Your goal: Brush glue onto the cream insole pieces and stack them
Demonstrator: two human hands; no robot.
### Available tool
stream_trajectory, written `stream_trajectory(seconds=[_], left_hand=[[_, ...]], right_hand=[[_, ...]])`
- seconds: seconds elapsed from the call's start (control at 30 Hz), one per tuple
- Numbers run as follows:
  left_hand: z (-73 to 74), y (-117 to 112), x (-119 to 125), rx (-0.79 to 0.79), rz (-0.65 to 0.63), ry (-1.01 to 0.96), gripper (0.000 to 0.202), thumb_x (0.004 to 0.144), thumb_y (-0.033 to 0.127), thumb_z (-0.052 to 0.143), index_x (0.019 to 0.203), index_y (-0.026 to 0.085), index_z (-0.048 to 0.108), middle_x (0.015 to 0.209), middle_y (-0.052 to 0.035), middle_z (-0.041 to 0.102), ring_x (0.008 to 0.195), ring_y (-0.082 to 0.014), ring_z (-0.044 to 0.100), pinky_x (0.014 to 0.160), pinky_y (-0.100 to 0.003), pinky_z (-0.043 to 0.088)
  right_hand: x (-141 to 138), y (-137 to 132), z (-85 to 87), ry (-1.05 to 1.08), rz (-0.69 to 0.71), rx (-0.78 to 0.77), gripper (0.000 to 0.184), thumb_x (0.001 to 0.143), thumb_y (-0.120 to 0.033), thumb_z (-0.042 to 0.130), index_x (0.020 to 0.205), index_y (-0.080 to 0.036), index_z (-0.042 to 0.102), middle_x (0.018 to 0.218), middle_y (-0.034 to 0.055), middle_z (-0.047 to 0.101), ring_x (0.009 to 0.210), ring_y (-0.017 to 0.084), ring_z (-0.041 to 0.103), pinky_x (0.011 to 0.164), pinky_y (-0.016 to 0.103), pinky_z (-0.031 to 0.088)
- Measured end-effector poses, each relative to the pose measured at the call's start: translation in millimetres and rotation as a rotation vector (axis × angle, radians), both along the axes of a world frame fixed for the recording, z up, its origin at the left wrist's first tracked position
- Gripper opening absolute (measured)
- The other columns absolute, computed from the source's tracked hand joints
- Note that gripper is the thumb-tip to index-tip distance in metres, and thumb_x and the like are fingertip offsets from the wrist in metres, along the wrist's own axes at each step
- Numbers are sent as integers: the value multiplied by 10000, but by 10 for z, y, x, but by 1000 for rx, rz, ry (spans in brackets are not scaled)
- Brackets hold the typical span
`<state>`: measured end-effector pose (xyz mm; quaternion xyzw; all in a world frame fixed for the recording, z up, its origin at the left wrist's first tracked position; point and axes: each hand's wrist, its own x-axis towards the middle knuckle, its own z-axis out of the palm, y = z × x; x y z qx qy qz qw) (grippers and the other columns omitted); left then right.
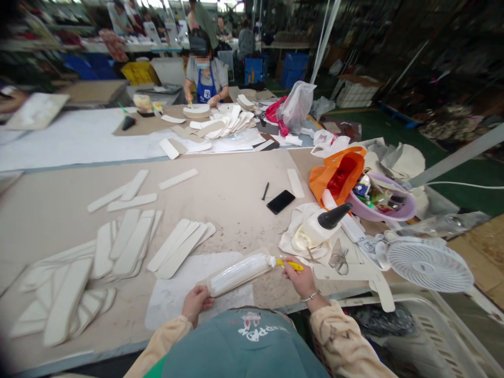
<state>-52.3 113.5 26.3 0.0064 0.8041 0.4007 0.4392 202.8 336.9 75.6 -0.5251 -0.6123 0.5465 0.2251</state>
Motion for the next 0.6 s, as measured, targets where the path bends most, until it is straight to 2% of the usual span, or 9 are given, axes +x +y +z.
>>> stream_trajectory(seconds=[0.1,0.2,0.27,0.37,0.5,0.6], left_hand=[[37,-28,-44,-49,-88,131,157,736,182,569,628,198,457,455,41,535,449,-148,599,457,-238,477],[119,-66,-233,-89,-171,353,136,720,240,610,629,192,521,507,20,552,538,-163,607,572,-277,491],[199,-88,-446,-108,-214,521,94,728,279,620,729,194,580,671,-18,617,741,-187,630,738,-311,485],[321,-92,-848,-149,-277,705,188,762,293,602,921,192,606,950,-79,630,1006,-219,572,916,-353,409],[422,-50,-1409,-277,-353,781,209,842,289,518,986,167,607,1011,-118,613,1019,-221,562,928,-376,400],[460,-20,-1735,-401,-425,766,251,860,317,525,1034,147,589,1065,-102,602,999,-205,568,904,-402,431]], right_hand=[[42,2,47,19,-38,32,387,731,-497,600,918,-162,645,614,19,656,509,150,591,505,262,510],[27,-10,73,70,-80,82,390,734,-503,607,939,-172,634,686,31,670,553,155,603,532,268,526],[0,-26,90,84,-90,108,393,727,-510,612,932,-175,635,703,42,672,570,167,612,539,278,532],[-45,-59,111,79,-70,133,399,725,-513,615,944,-180,638,727,55,678,591,181,623,557,293,542],[-92,-86,89,50,-31,147,398,734,-505,612,980,-194,638,764,52,691,611,185,636,594,300,554],[-122,-101,71,45,-12,143,404,716,-500,632,981,-196,647,767,51,702,616,192,650,607,298,562]])
